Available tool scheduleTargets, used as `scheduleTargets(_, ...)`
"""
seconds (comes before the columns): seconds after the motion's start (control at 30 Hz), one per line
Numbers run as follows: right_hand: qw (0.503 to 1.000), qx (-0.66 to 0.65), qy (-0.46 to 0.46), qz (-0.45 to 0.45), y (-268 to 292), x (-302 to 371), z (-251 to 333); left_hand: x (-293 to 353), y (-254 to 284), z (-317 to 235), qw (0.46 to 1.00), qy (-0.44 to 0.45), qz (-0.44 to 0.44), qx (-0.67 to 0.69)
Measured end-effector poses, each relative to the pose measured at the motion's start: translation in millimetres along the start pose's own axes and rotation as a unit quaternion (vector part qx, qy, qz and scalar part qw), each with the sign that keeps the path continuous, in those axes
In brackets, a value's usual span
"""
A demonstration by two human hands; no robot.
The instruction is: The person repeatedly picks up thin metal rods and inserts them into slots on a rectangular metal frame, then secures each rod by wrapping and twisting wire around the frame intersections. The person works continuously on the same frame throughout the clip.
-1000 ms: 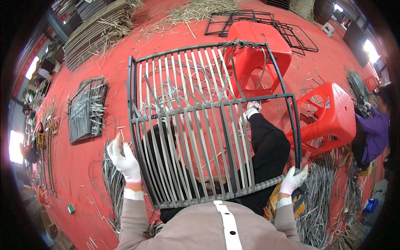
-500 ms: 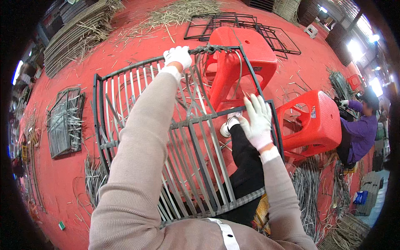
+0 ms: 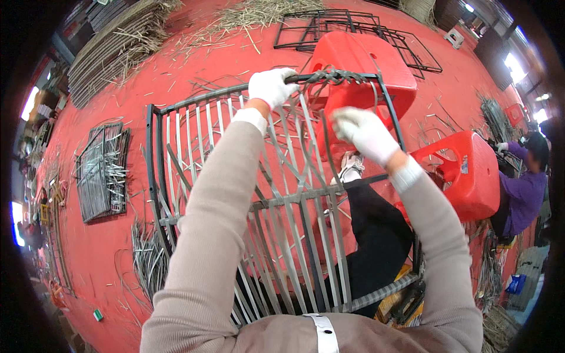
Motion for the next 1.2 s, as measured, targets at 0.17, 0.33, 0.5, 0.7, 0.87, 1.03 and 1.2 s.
scheduleTargets(0.17, 0.965, -0.248, -0.015, -0.080, -13.8, -135.1, -34.5, -1.1, -4.0, -5.5, 0.997, 0.004, -0.053, -0.054)
scheduleTargets(0.33, 0.952, 0.270, -0.035, -0.139, 13.2, -222.0, 10.5, 5.3, -9.9, -4.5, 0.988, -0.020, -0.155, 0.000)
scheduleTargets(0.5, 0.936, 0.310, 0.076, -0.149, 18.9, -207.3, 29.5, 4.4, -11.5, -0.9, 0.981, -0.074, -0.166, -0.071)
scheduleTargets(0.7, 0.991, 0.129, 0.044, -0.002, -38.7, -171.4, -56.0, -25.9, -2.1, -5.1, 0.994, 0.044, 0.096, 0.008)
scheduleTargets(0.87, 0.878, 0.422, 0.223, -0.033, -38.0, -189.2, -44.7, -34.6, 5.8, 2.5, 0.987, -0.007, 0.159, 0.012)
scheduleTargets(1.03, 0.980, 0.104, 0.136, -0.106, 16.8, -230.2, 4.4, -17.6, -13.6, 5.6, 0.998, -0.033, -0.060, 0.009)
scheduleTargets(1.2, 0.988, 0.037, -0.062, -0.135, 20.6, -239.6, 15.5, -9.5, -16.1, -2.6, 0.980, -0.090, -0.176, -0.004)
Point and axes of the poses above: each hand's wrist, its own x-axis away from the middle knuckle, its own y-axis out of the back of the hand, z = x × y, the point moved 3 cm from there along -x, towards the middle knuckle, and after that the axes turned 6 degrees about z, right-handed, at the moved point
